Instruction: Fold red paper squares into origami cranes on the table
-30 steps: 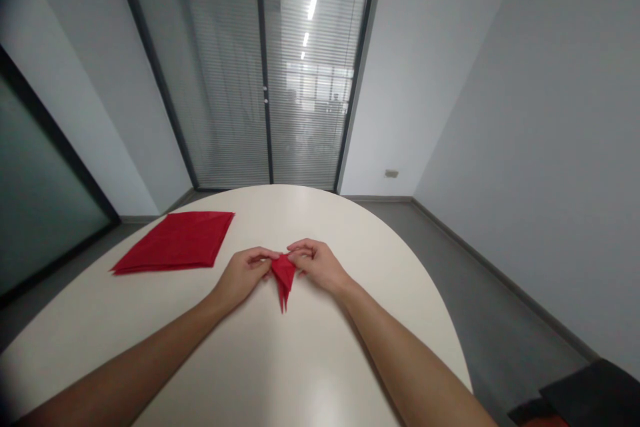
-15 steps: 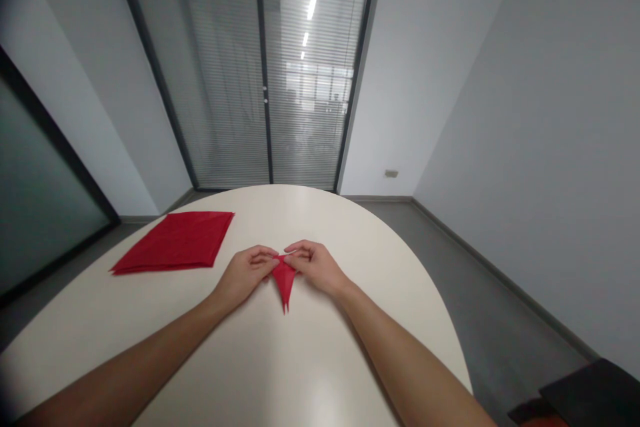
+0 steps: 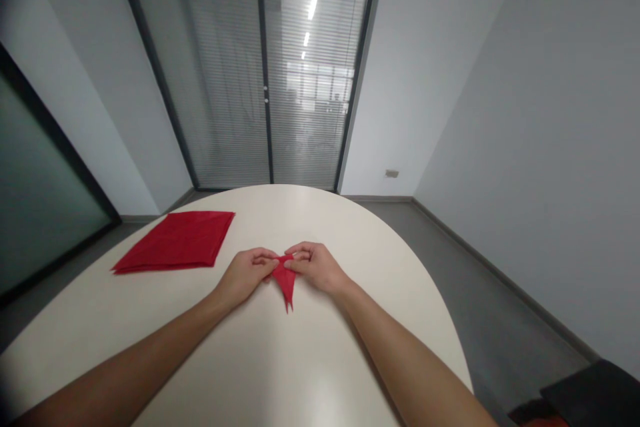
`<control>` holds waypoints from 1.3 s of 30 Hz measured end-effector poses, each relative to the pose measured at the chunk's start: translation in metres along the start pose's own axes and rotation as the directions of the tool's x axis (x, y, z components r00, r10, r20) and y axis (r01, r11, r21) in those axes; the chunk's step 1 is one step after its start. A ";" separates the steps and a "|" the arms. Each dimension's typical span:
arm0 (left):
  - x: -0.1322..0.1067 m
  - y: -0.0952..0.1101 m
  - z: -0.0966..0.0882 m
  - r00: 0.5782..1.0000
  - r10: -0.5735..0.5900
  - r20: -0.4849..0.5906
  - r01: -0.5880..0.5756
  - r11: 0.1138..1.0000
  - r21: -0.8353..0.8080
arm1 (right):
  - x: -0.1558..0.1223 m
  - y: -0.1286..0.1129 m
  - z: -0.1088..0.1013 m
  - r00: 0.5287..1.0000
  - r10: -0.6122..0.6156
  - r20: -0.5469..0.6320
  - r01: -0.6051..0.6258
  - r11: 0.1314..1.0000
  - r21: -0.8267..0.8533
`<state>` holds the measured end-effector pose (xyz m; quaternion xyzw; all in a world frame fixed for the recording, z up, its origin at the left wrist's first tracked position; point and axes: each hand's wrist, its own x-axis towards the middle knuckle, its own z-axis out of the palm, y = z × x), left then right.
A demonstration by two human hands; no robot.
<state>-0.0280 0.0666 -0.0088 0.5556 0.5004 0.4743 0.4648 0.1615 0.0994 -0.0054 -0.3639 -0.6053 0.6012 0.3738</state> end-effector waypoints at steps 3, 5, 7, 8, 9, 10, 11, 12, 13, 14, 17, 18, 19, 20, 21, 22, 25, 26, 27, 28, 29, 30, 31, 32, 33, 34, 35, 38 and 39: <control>-0.003 0.003 0.001 0.999 0.032 0.020 -0.032 0.999 0.038 | -0.001 -0.001 -0.001 1.000 -0.010 0.021 0.011 0.999 -0.050; -0.004 0.005 0.001 0.996 0.058 0.063 -0.063 0.995 0.074 | -0.002 -0.002 -0.002 0.998 -0.006 0.058 0.010 0.997 -0.073; -0.005 0.007 0.002 0.992 0.083 0.092 -0.094 0.988 0.119 | -0.004 -0.002 -0.002 0.997 -0.011 0.081 0.017 0.997 -0.077; -0.005 0.008 0.002 0.991 0.100 0.085 -0.111 0.984 0.136 | -0.004 -0.002 -0.003 0.997 -0.024 0.079 0.030 0.997 -0.078; -0.005 0.008 0.002 0.991 0.120 0.062 -0.128 0.981 0.146 | -0.005 -0.002 -0.003 0.997 -0.039 0.073 0.045 0.996 -0.079; -0.004 0.008 0.001 0.990 0.140 0.027 -0.142 0.979 0.145 | -0.005 -0.003 -0.003 0.996 -0.052 0.067 0.057 0.995 -0.081; -0.003 0.008 0.001 0.988 0.156 -0.010 -0.153 0.979 0.138 | -0.006 -0.003 -0.003 0.996 -0.059 0.065 0.064 0.995 -0.083; -0.002 0.007 0.000 0.985 0.167 -0.041 -0.160 0.979 0.126 | -0.006 -0.003 -0.003 0.996 -0.061 0.064 0.066 0.994 -0.085; -0.001 0.007 0.000 0.983 0.172 -0.061 -0.164 0.980 0.112 | -0.006 -0.003 -0.003 0.996 -0.062 0.061 0.067 0.994 -0.089; -0.001 0.006 0.000 0.983 0.172 -0.070 -0.165 0.981 0.099 | -0.005 -0.002 -0.003 0.996 -0.070 0.055 0.075 0.993 -0.095; -0.001 0.004 0.000 0.984 0.175 -0.044 -0.170 0.980 0.103 | -0.004 -0.001 -0.005 0.987 -0.156 0.023 0.158 0.978 -0.139; -0.002 0.003 0.001 0.983 0.181 -0.031 -0.176 0.977 0.119 | -0.004 -0.001 -0.006 0.981 -0.194 0.022 0.195 0.966 -0.171; -0.002 0.003 0.002 0.982 0.187 -0.018 -0.182 0.973 0.140 | -0.005 -0.002 -0.006 0.974 -0.225 0.032 0.226 0.951 -0.212; -0.003 0.003 0.002 0.982 0.191 -0.005 -0.188 0.969 0.160 | -0.005 -0.002 -0.006 0.968 -0.246 0.048 0.249 0.933 -0.261; -0.004 0.002 0.003 0.981 0.195 0.006 -0.193 0.965 0.176 | -0.006 -0.002 -0.006 0.964 -0.256 0.065 0.264 0.913 -0.310; -0.005 0.002 0.002 0.980 0.199 0.014 -0.198 0.962 0.186 | -0.007 -0.002 -0.007 0.962 -0.261 0.078 0.272 0.895 -0.353; -0.004 0.001 -0.001 0.978 0.206 -0.004 -0.201 0.957 0.209 | -0.006 0.000 -0.007 0.959 -0.282 0.022 0.266 0.874 -0.407; -0.003 0.001 -0.003 0.977 0.209 -0.032 -0.198 0.958 0.209 | -0.005 0.002 -0.008 0.957 -0.290 -0.022 0.259 0.886 -0.385; -0.002 0.000 -0.005 0.976 0.208 -0.068 -0.190 0.961 0.202 | -0.003 0.003 -0.008 0.955 -0.288 -0.066 0.250 0.907 -0.340; -0.001 0.000 -0.007 0.975 0.199 -0.102 -0.178 0.967 0.183 | -0.001 0.005 -0.008 0.956 -0.275 -0.101 0.239 0.931 -0.274; 0.001 -0.001 -0.008 0.975 0.181 -0.132 -0.161 0.975 0.150 | 0.000 0.007 -0.007 0.960 -0.254 -0.119 0.228 0.955 -0.192; 0.002 -0.002 -0.008 0.976 0.157 -0.150 -0.142 0.984 0.108 | 0.002 0.008 -0.006 0.967 -0.226 -0.121 0.214 0.971 -0.104; 0.003 -0.002 -0.008 0.978 0.132 -0.159 -0.124 0.990 0.062 | 0.003 0.009 -0.004 0.974 -0.199 -0.105 0.197 0.980 -0.027; 0.004 -0.002 -0.008 0.981 0.109 -0.160 -0.107 0.994 0.017 | 0.003 0.009 -0.002 0.981 -0.179 -0.078 0.182 0.983 0.033; 0.004 -0.002 -0.006 0.984 0.089 -0.157 -0.093 0.995 -0.024 | 0.003 0.008 0.000 0.985 -0.165 -0.042 0.168 0.983 0.073; 0.003 -0.001 -0.005 0.986 0.075 -0.152 -0.084 0.995 -0.055 | 0.002 0.007 0.003 0.987 -0.159 -0.006 0.158 0.983 0.091; 0.003 0.000 -0.003 0.987 0.066 -0.145 -0.078 0.994 -0.076 | 0.002 0.006 0.005 0.987 -0.159 0.020 0.157 0.983 0.092; -0.001 0.003 0.001 0.990 0.072 -0.120 -0.082 0.993 -0.081 | 0.001 0.003 0.008 0.983 -0.176 -0.048 0.179 0.982 0.056; -0.002 0.004 0.002 0.991 0.085 -0.108 -0.092 0.994 -0.063 | 0.001 0.003 0.007 0.979 -0.181 -0.091 0.185 0.982 0.038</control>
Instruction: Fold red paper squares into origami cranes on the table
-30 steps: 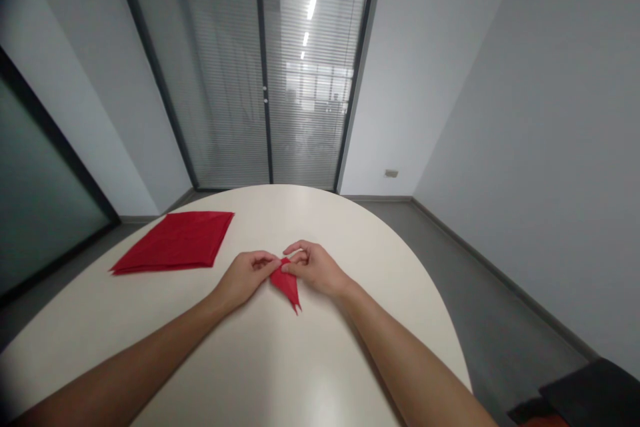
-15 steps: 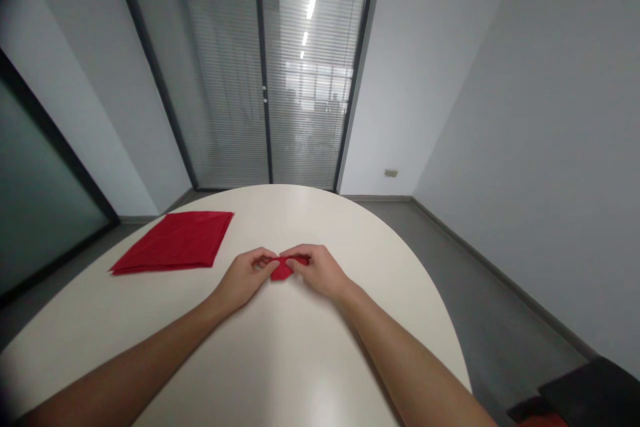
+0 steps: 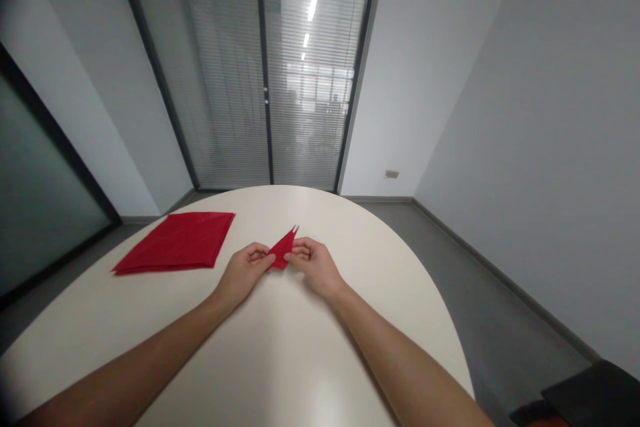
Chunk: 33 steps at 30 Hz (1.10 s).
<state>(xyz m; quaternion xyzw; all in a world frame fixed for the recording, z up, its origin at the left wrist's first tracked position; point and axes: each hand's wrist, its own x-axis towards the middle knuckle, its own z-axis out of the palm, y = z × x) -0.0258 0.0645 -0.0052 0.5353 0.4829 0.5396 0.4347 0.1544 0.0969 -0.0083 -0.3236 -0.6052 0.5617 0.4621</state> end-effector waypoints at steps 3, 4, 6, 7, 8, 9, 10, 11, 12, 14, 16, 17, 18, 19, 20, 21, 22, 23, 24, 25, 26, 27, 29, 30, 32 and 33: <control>-0.003 0.002 0.000 0.998 0.034 0.047 -0.037 0.997 0.065 | 0.001 0.000 -0.002 1.000 -0.012 -0.020 0.011 0.999 -0.046; -0.004 0.002 0.000 0.997 0.044 0.062 -0.050 0.995 0.091 | 0.001 0.000 -0.002 1.000 -0.014 0.007 0.014 0.998 -0.056; -0.004 0.003 -0.001 0.996 0.063 0.069 -0.072 0.987 0.141 | 0.001 0.000 -0.002 0.999 -0.014 0.048 0.017 0.998 -0.056; -0.004 0.003 -0.001 0.995 0.072 0.062 -0.081 0.983 0.163 | 0.001 0.000 -0.001 0.998 -0.013 0.058 0.015 0.999 -0.049; -0.003 0.004 -0.002 0.996 0.077 0.054 -0.086 0.980 0.179 | 0.001 0.000 0.000 0.998 -0.009 0.065 0.012 0.999 -0.041; -0.003 0.004 -0.002 0.996 0.077 0.047 -0.085 0.979 0.184 | 0.000 0.001 0.000 0.998 -0.004 0.070 0.006 0.999 -0.034; -0.003 0.005 -0.002 0.996 0.073 0.043 -0.079 0.981 0.179 | 0.000 0.001 0.001 0.997 0.004 0.073 -0.002 0.999 -0.032; -0.002 0.005 -0.003 0.997 0.065 0.046 -0.072 0.983 0.170 | 0.000 0.002 0.001 0.997 0.013 0.074 -0.011 0.999 -0.037; -0.002 0.005 -0.003 0.997 0.056 0.050 -0.063 0.986 0.157 | 0.000 0.002 0.001 0.997 0.025 0.070 -0.021 0.999 -0.046; -0.002 0.005 -0.003 0.998 0.040 0.056 -0.047 0.990 0.130 | 0.000 0.002 0.000 0.997 0.049 0.053 -0.046 0.997 -0.059; -0.002 0.004 -0.003 0.997 0.032 0.063 -0.039 0.992 0.116 | 0.000 0.002 -0.001 0.996 0.071 0.044 -0.068 0.996 -0.059; -0.003 0.004 -0.004 0.997 0.031 0.064 -0.038 0.993 0.115 | 0.000 0.002 -0.001 0.996 0.079 0.044 -0.077 0.996 -0.055; -0.003 0.004 -0.004 0.998 0.031 0.062 -0.038 0.993 0.115 | 0.000 0.001 -0.001 0.995 0.084 0.045 -0.082 0.995 -0.053; -0.003 0.005 -0.004 0.998 0.032 0.058 -0.038 0.992 0.116 | 0.000 0.001 -0.001 0.995 0.087 0.046 -0.085 0.995 -0.053; -0.004 0.005 -0.004 0.998 0.031 0.054 -0.038 0.992 0.117 | 0.000 0.000 -0.001 0.995 0.089 0.046 -0.086 0.995 -0.054; -0.004 0.006 -0.005 0.998 0.030 0.052 -0.036 0.992 0.118 | 0.000 0.000 0.000 0.995 0.089 0.045 -0.086 0.995 -0.055; -0.004 0.007 -0.005 0.998 0.029 0.053 -0.035 0.992 0.119 | 0.000 -0.001 0.000 0.995 0.087 0.045 -0.085 0.995 -0.055; -0.004 0.007 -0.006 0.998 0.028 0.058 -0.035 0.992 0.121 | 0.000 -0.001 0.001 0.995 0.084 0.046 -0.082 0.995 -0.052; -0.004 0.008 -0.006 0.997 0.027 0.066 -0.035 0.992 0.123 | -0.001 -0.001 0.001 0.995 0.084 0.051 -0.081 0.996 -0.046; -0.004 0.008 -0.007 0.997 0.025 0.070 -0.034 0.992 0.125 | -0.002 -0.001 0.001 0.994 0.086 0.061 -0.084 0.996 -0.040; -0.004 0.008 -0.007 0.997 0.024 0.068 -0.033 0.991 0.126 | -0.003 -0.001 0.001 0.993 0.091 0.071 -0.089 0.996 -0.034; -0.004 0.008 -0.007 0.998 0.020 0.062 -0.028 0.992 0.127 | -0.004 -0.001 0.001 0.992 0.098 0.082 -0.096 0.995 -0.034; -0.004 0.006 -0.006 0.999 -0.003 0.044 -0.002 0.992 0.128 | -0.005 -0.001 0.000 0.988 0.116 0.100 -0.111 0.992 -0.054; -0.004 0.005 -0.006 0.999 -0.019 0.039 0.014 0.992 0.126 | -0.005 0.000 -0.001 0.987 0.123 0.106 -0.117 0.991 -0.066; -0.004 0.004 -0.005 0.998 -0.033 0.046 0.027 0.993 0.119 | -0.005 0.000 -0.002 0.984 0.136 0.113 -0.128 0.989 -0.077; -0.005 0.003 -0.004 0.998 -0.024 0.052 0.018 0.993 0.120 | -0.004 0.000 -0.003 0.984 0.139 0.110 -0.131 0.989 -0.075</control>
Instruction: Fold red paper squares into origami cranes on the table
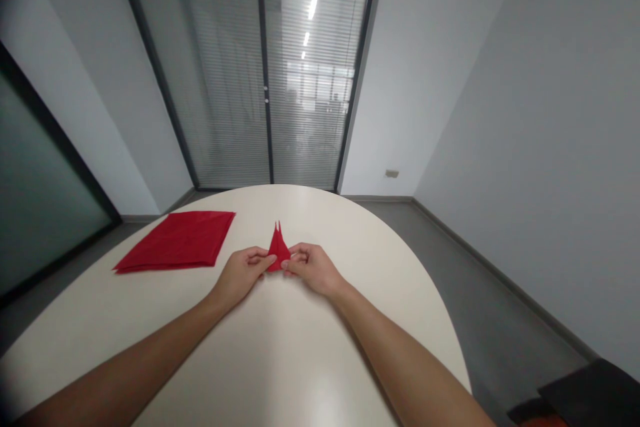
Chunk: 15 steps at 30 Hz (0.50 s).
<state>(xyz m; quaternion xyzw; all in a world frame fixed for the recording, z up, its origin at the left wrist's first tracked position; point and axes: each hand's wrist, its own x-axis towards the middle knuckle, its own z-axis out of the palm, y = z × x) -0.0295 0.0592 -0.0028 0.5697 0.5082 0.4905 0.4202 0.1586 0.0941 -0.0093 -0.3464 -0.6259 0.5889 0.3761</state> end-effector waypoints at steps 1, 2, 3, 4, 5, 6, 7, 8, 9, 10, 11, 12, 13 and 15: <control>-0.001 -0.001 0.000 1.000 0.018 0.002 -0.018 1.000 0.011 | 0.001 0.000 0.000 1.000 0.000 -0.010 0.000 1.000 0.005; -0.001 -0.001 0.000 0.999 0.038 0.001 -0.038 0.999 0.029 | 0.001 0.000 0.000 1.000 -0.001 -0.022 0.001 1.000 0.009; -0.002 -0.002 0.001 0.998 0.055 0.000 -0.055 0.997 0.050 | 0.002 0.000 0.000 0.999 -0.004 -0.035 0.004 1.000 0.010; -0.002 -0.002 0.000 0.998 0.065 0.002 -0.065 0.995 0.071 | 0.002 0.001 0.000 0.999 -0.008 -0.046 0.008 1.000 0.012; -0.003 -0.002 0.000 0.998 0.069 0.010 -0.070 0.994 0.087 | 0.002 0.001 0.001 0.998 -0.013 -0.054 0.014 1.000 0.016; -0.003 -0.002 0.000 0.997 0.069 0.018 -0.070 0.993 0.095 | 0.001 0.001 0.001 0.998 -0.020 -0.056 0.021 1.000 0.017; -0.003 -0.002 0.000 0.998 0.065 0.026 -0.068 0.993 0.100 | 0.000 0.002 0.002 0.998 -0.030 -0.058 0.030 0.999 0.010; -0.003 -0.002 0.000 0.998 0.060 0.031 -0.063 0.993 0.104 | 0.000 0.002 0.002 0.997 -0.045 -0.063 0.045 0.999 -0.003; -0.004 -0.002 0.000 0.998 0.052 0.033 -0.055 0.993 0.109 | -0.001 0.002 0.002 0.996 -0.064 -0.068 0.062 0.998 -0.022; -0.004 -0.002 0.000 0.999 0.043 0.031 -0.046 0.992 0.116 | -0.002 0.003 0.002 0.994 -0.081 -0.074 0.078 0.996 -0.042; -0.004 -0.002 0.000 0.999 0.035 0.030 -0.039 0.991 0.124 | -0.003 0.003 0.002 0.993 -0.092 -0.078 0.088 0.994 -0.059; -0.004 -0.002 0.000 0.999 0.034 0.037 -0.039 0.990 0.134 | -0.003 0.003 0.002 0.992 -0.098 -0.082 0.093 0.993 -0.069; -0.004 -0.003 -0.001 0.998 0.042 0.045 -0.048 0.989 0.142 | -0.002 0.002 0.002 0.991 -0.099 -0.086 0.093 0.993 -0.072; -0.004 -0.006 -0.001 0.995 0.083 0.046 -0.089 0.986 0.140 | -0.001 0.003 0.002 0.991 -0.092 -0.092 0.086 0.994 -0.074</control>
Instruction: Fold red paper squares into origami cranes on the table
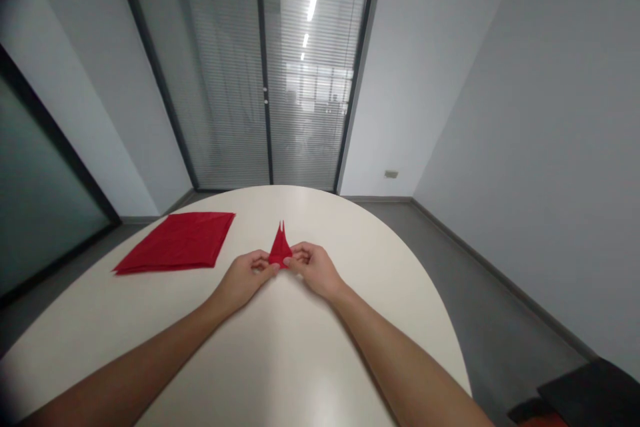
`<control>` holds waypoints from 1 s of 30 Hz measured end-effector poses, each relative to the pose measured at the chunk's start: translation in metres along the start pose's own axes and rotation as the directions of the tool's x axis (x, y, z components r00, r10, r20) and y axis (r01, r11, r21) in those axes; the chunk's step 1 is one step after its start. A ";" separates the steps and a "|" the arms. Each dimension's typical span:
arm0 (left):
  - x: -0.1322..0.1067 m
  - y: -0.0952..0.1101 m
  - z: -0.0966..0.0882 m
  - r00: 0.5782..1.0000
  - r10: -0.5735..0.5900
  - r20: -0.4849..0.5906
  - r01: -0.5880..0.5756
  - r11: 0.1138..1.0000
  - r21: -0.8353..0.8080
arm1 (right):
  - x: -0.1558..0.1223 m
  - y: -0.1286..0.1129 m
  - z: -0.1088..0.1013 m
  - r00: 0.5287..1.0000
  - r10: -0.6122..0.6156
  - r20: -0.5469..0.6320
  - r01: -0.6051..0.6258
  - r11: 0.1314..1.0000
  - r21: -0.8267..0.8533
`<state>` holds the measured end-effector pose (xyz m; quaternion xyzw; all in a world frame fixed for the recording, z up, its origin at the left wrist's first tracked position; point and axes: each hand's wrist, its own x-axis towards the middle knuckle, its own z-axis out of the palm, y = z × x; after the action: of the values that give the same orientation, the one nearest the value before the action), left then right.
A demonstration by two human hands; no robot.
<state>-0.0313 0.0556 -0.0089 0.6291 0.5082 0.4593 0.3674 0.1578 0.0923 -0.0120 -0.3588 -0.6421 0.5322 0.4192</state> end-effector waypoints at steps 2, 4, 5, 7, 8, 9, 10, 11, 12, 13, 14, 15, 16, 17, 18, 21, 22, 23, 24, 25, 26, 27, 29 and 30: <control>0.001 -0.003 0.000 0.999 0.038 -0.033 -0.039 0.999 -0.037 | 0.001 0.000 0.000 1.000 0.011 -0.007 -0.011 1.000 0.004; 0.002 -0.004 -0.001 0.995 0.046 -0.087 -0.053 0.995 -0.083 | 0.002 0.001 0.001 1.000 0.014 -0.012 -0.013 0.999 0.033; 0.003 -0.005 -0.001 0.993 0.049 -0.111 -0.059 0.994 -0.093 | 0.003 0.001 0.001 1.000 0.009 -0.008 -0.008 0.998 0.055; 0.005 -0.005 -0.002 0.986 0.069 -0.151 -0.082 0.993 -0.083 | 0.004 0.001 0.003 1.000 -0.018 0.007 0.017 0.995 0.094; 0.006 -0.005 -0.003 0.983 0.086 -0.161 -0.098 0.993 -0.070 | 0.004 0.001 0.003 0.999 -0.036 0.017 0.034 0.994 0.101; 0.007 -0.005 -0.003 0.982 0.099 -0.164 -0.110 0.992 -0.058 | 0.005 0.001 0.004 0.998 -0.054 0.026 0.052 0.994 0.097; 0.008 -0.006 -0.003 0.982 0.104 -0.158 -0.113 0.992 -0.053 | 0.005 0.001 0.005 0.997 -0.070 0.032 0.067 0.994 0.087; 0.008 -0.007 -0.003 0.984 0.099 -0.148 -0.108 0.993 -0.055 | 0.006 0.002 0.006 0.996 -0.084 0.037 0.081 0.994 0.074; 0.009 -0.008 -0.003 0.987 0.088 -0.136 -0.097 0.993 -0.063 | 0.006 0.003 0.006 0.995 -0.094 0.040 0.092 0.994 0.060; 0.009 -0.008 -0.002 0.989 0.074 -0.128 -0.084 0.994 -0.075 | 0.006 0.003 0.007 0.994 -0.102 0.043 0.100 0.994 0.047; 0.009 -0.009 -0.002 0.990 0.061 -0.123 -0.072 0.993 -0.089 | 0.007 0.003 0.007 0.993 -0.108 0.045 0.106 0.994 0.037; 0.008 -0.009 -0.001 0.991 0.052 -0.120 -0.065 0.993 -0.101 | 0.007 0.004 0.007 0.993 -0.112 0.043 0.111 0.993 0.029; 0.008 -0.009 -0.001 0.992 0.047 -0.115 -0.060 0.992 -0.109 | 0.007 0.004 0.007 0.993 -0.113 0.043 0.112 0.993 0.020; 0.008 -0.008 -0.001 0.993 0.041 -0.108 -0.054 0.992 -0.114 | 0.007 0.003 0.006 0.993 -0.113 0.041 0.113 0.994 0.012; 0.008 -0.007 -0.001 0.995 0.034 -0.099 -0.045 0.992 -0.114 | 0.007 0.003 0.005 0.993 -0.112 0.043 0.112 0.994 0.006; 0.008 -0.006 -0.002 0.998 0.006 -0.062 -0.012 0.995 -0.095 | 0.008 0.003 0.002 0.993 -0.108 0.056 0.108 0.994 0.003; 0.008 -0.006 -0.002 0.998 0.000 -0.057 -0.005 0.996 -0.087 | 0.008 0.003 0.001 0.993 -0.105 0.058 0.105 0.994 0.000; 0.009 -0.006 -0.002 0.998 -0.001 -0.055 -0.003 0.997 -0.074 | 0.008 0.004 0.000 0.993 -0.100 0.059 0.101 0.995 -0.006; 0.009 -0.007 -0.002 0.998 0.003 -0.056 -0.007 0.998 -0.061 | 0.009 0.005 -0.001 0.994 -0.093 0.057 0.094 0.995 -0.013; 0.009 -0.007 -0.002 0.998 0.009 -0.059 -0.012 0.999 -0.047 | 0.009 0.006 -0.002 0.995 -0.085 0.053 0.087 0.996 -0.020; 0.009 -0.008 -0.002 0.998 0.015 -0.062 -0.018 0.999 -0.036 | 0.009 0.007 -0.002 0.996 -0.078 0.049 0.079 0.997 -0.025; 0.009 -0.008 -0.002 0.998 0.019 -0.064 -0.020 0.999 -0.028 | 0.009 0.008 -0.003 0.996 -0.072 0.045 0.073 0.997 -0.025; 0.009 -0.007 -0.002 0.997 0.019 -0.070 -0.021 1.000 -0.023 | 0.009 0.008 -0.003 0.997 -0.058 0.042 0.059 0.998 -0.023; 0.009 -0.007 -0.002 0.997 0.019 -0.075 -0.021 1.000 -0.024 | 0.009 0.008 -0.003 0.998 -0.051 0.039 0.052 0.998 -0.026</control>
<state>-0.0342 0.0653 -0.0128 0.6121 0.5097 0.4922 0.3513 0.1576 0.1026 -0.0179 -0.3373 -0.6661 0.5193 0.4157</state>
